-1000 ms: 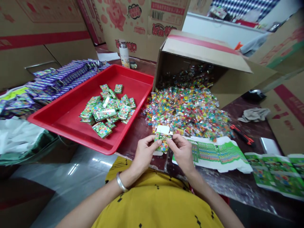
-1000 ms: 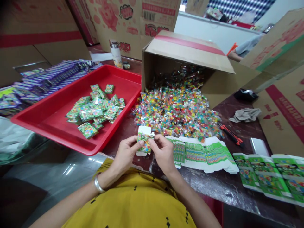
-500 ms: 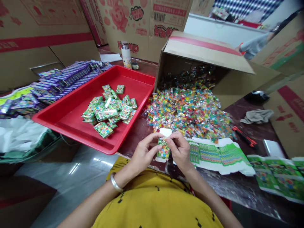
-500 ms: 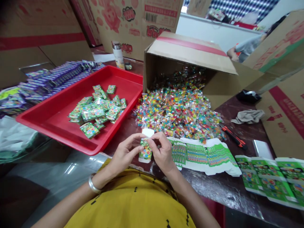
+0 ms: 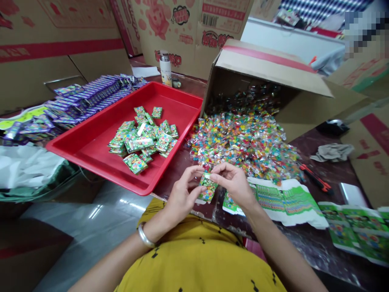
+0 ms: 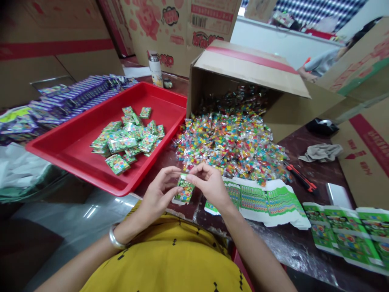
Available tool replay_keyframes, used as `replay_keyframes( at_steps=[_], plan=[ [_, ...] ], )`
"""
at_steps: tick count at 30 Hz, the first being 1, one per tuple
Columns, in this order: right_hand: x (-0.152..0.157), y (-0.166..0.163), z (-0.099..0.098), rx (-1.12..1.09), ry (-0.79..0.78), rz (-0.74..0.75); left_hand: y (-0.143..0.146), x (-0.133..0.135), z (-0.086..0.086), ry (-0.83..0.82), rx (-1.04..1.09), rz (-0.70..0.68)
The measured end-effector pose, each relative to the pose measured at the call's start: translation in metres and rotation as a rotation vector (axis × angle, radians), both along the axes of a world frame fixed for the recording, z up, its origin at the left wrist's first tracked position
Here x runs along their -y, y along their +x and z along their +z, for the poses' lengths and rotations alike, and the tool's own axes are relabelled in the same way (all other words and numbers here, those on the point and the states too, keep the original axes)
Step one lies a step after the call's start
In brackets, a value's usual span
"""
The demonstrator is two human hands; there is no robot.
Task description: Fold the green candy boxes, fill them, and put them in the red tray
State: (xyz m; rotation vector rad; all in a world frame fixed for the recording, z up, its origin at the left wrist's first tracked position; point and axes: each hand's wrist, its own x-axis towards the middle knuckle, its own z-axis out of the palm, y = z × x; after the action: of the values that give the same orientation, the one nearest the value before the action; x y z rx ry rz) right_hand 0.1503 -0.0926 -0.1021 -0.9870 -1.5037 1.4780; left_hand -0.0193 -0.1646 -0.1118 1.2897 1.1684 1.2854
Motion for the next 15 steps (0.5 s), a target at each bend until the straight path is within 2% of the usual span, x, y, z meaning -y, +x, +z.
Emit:
replay_keyframes(
  at_steps=[5,12,13,15],
  plan=[
    [-0.005,0.001,0.001,-0.002,-0.004,0.003,-0.003,0.003,0.0,-0.027,-0.032,-0.092],
    [0.019,0.001,-0.006,0.168,0.333,-0.035,-0.006,0.006,-0.005,-0.089,0.027,-0.056],
    [0.021,0.002,-0.009,0.193,0.321,-0.022,-0.007,0.008,-0.007,-0.11,0.048,-0.068],
    [0.023,0.004,-0.015,0.212,0.201,0.039,-0.009,0.011,-0.011,-0.158,0.086,-0.104]
  ],
)
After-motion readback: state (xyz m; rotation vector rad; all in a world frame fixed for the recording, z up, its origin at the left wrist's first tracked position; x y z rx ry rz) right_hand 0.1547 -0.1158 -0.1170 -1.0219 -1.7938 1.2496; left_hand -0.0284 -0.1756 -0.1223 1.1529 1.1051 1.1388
